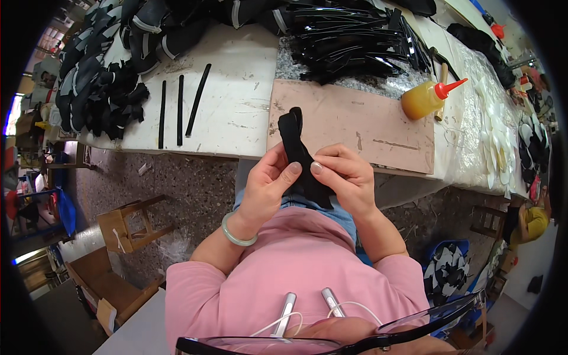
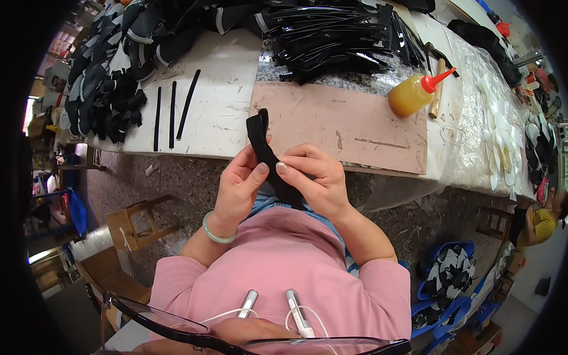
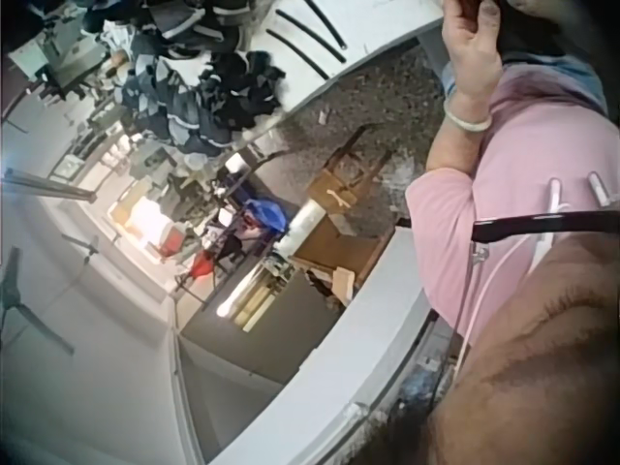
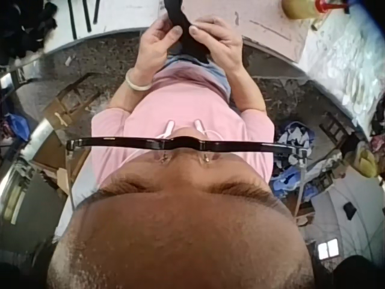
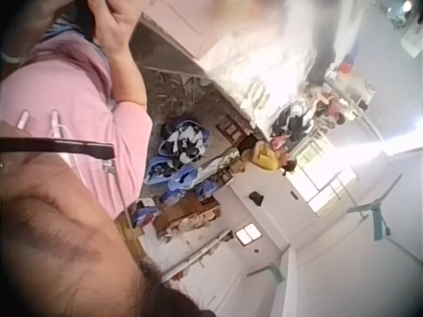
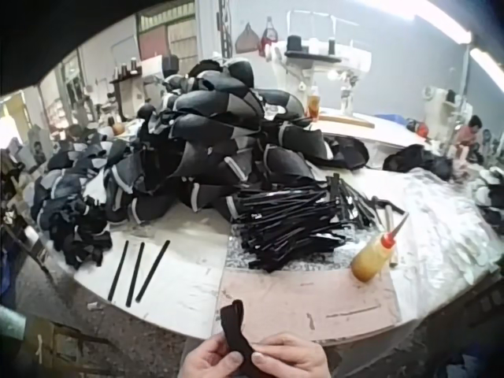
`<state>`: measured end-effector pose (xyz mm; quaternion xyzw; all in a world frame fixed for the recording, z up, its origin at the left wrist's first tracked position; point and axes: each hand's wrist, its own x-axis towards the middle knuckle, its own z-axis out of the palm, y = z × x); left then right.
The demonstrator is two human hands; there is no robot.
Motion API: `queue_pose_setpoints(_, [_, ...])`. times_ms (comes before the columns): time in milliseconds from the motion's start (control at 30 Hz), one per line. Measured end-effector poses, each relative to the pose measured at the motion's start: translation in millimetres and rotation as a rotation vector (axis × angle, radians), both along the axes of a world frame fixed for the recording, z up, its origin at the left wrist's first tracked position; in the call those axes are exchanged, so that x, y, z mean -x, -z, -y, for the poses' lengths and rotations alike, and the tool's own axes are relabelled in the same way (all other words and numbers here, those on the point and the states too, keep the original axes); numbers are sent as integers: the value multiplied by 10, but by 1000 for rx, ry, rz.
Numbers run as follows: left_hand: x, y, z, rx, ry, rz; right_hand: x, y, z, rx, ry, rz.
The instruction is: The person applies glue to thin strips using a squeeze bottle, then wraps and folds fabric pieces around the strips, pressing them together by hand.
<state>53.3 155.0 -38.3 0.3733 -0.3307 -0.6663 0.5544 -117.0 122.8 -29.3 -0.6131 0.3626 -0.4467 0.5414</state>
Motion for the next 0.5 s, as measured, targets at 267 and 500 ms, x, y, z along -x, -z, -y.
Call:
queue_pose_setpoints(267, [-56, -43, 20, -36, 0, -31, -6, 14, 28, -169, -37, 68])
queue_pose_setpoints(500, [-111, -15, 7, 313, -105, 301, -4, -151, 78, 320, -47, -69])
